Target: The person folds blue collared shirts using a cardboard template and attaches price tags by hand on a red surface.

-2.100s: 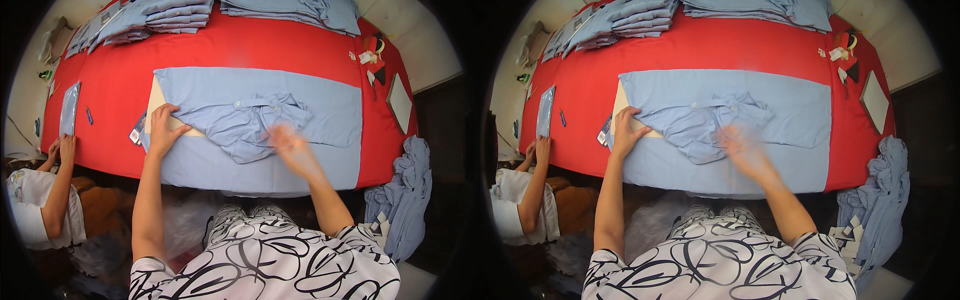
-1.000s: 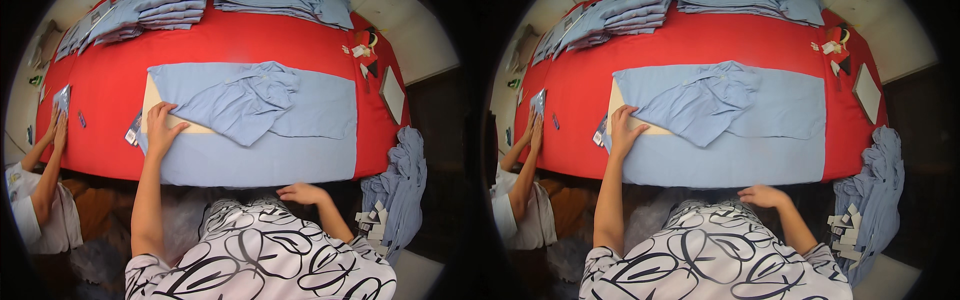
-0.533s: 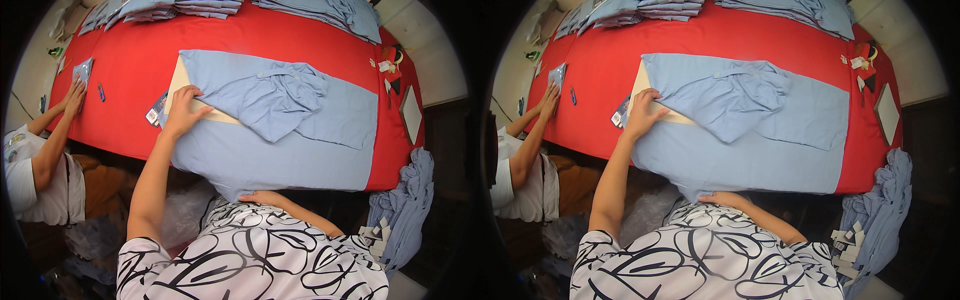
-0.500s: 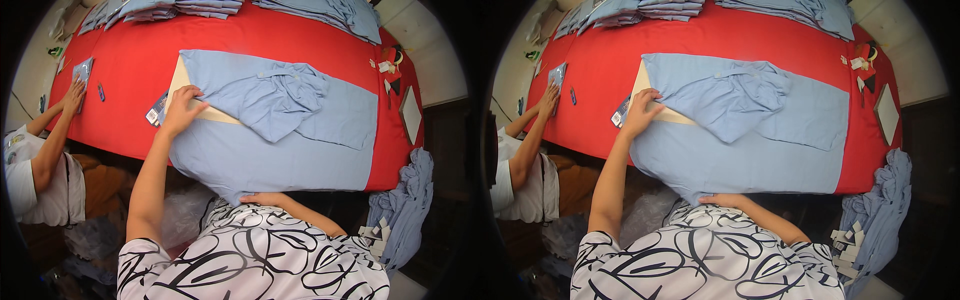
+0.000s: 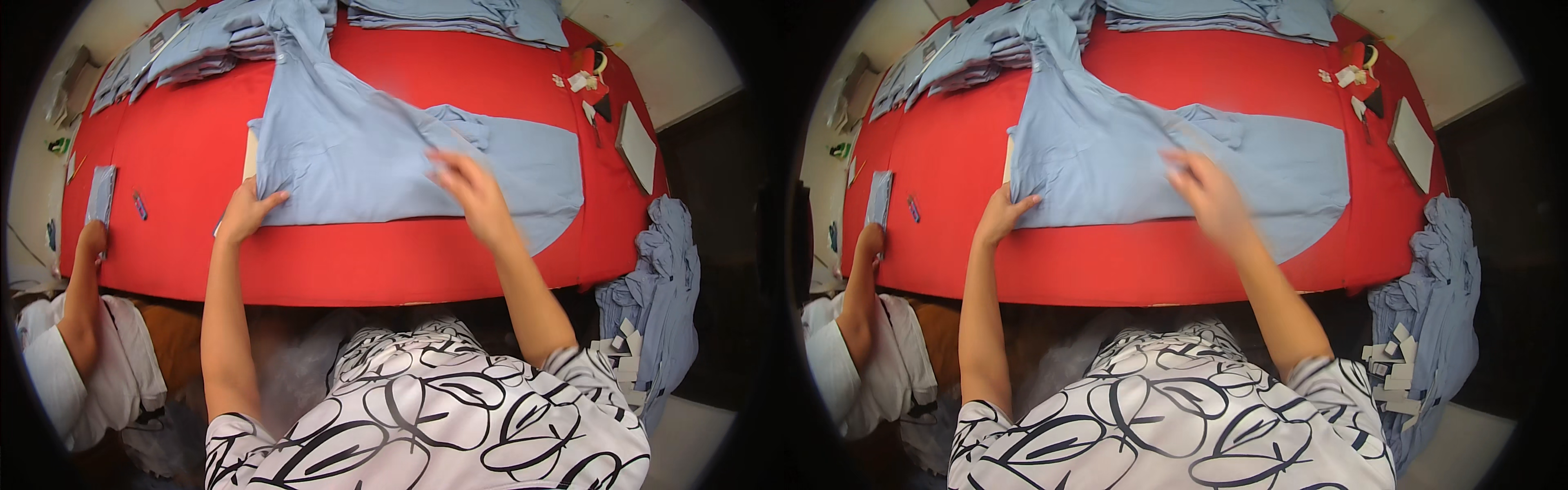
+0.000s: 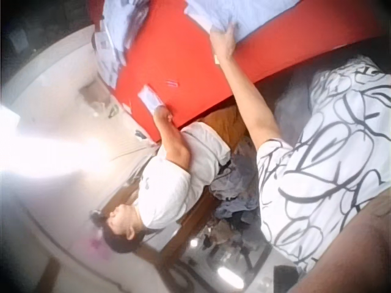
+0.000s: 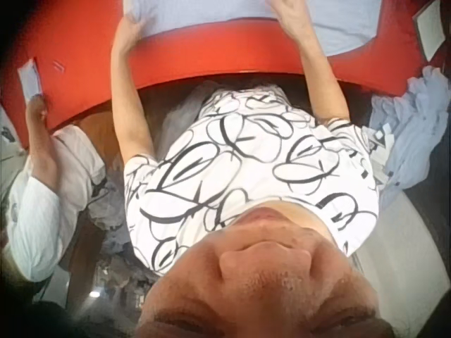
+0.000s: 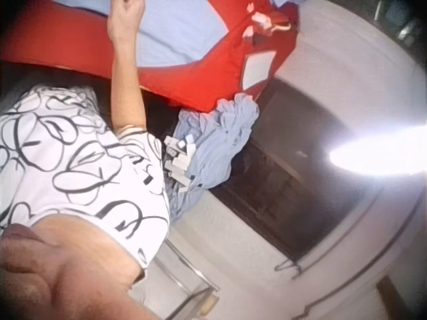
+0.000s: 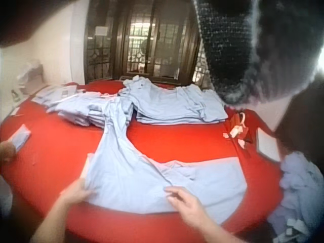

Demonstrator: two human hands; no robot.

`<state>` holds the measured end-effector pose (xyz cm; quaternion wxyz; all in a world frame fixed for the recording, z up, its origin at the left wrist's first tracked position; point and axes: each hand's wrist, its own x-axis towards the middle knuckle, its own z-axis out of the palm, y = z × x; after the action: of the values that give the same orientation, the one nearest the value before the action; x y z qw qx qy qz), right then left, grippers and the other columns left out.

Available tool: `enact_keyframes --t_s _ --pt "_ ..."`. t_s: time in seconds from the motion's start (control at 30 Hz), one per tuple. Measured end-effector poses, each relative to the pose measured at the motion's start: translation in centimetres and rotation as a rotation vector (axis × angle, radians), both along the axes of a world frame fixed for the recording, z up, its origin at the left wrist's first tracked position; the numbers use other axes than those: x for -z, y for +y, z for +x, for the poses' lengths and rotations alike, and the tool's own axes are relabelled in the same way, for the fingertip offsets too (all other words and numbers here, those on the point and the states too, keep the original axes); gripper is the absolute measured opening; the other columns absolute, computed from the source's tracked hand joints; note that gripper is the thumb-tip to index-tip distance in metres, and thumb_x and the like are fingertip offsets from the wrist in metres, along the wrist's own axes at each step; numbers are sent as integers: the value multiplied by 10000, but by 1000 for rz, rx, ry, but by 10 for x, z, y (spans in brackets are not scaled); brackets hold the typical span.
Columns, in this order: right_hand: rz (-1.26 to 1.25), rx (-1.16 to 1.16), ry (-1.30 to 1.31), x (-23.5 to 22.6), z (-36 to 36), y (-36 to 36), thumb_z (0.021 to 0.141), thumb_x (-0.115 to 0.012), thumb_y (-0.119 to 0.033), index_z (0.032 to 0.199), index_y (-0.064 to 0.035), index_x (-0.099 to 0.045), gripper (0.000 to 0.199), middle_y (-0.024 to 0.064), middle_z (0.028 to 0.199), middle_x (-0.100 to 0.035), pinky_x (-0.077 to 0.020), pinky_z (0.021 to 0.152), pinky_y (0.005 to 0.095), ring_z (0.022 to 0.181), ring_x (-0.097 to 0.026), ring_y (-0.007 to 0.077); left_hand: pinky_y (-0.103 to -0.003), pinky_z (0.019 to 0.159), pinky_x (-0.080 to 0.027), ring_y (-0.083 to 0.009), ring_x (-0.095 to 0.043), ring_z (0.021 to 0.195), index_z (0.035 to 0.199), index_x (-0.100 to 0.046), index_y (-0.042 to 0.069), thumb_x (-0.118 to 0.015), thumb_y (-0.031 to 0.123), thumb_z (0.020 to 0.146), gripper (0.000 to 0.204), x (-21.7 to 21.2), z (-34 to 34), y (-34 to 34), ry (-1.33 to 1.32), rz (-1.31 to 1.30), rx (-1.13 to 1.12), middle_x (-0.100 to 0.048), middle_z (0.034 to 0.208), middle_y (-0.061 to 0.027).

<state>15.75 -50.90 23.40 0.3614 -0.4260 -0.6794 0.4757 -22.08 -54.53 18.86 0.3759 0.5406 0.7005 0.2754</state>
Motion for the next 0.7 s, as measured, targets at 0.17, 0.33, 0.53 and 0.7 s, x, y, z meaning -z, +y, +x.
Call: enact_keyframes --t_s 0.17,0.33,0.53,0.7 --pt "389 524 -808 66 122 -117 841 -686 -160 1086 -55 -637 271 152 1281 -536 -355 998 473 1172 -479 365 -441 875 -487 -412 -589 1016 1101 -597 -100 -660 86 853 316 6 33 19 539 174 -15 -638 1077 -237" --pt "559 611 -896 95 181 -96 868 -682 -197 1094 -61 -610 273 175 1229 -562 -364 971 489 1161 -489 376 -451 900 -460 -394 -540 1074 1137 -573 -31 -593 -32 844 293 33 43 34 696 565 -16 -574 1144 -200" --pt "321 1040 -402 60 263 63 990 -534 -256 1072 -2 -567 269 265 960 -642 -472 786 492 897 -610 462 -448 856 -468 -412 -555 1041 1112 -554 -30 -528 -58 841 274 56 35 41 607 581 -95 -567 1084 -191" --pt "232 931 -871 53 299 149 968 -561 -239 1079 -41 -590 230 208 967 -653 -474 776 493 890 -609 417 -453 729 -482 -403 -597 891 1093 -564 -5 -543 -5 891 203 55 26 63 562 641 -155 -574 1030 -176"
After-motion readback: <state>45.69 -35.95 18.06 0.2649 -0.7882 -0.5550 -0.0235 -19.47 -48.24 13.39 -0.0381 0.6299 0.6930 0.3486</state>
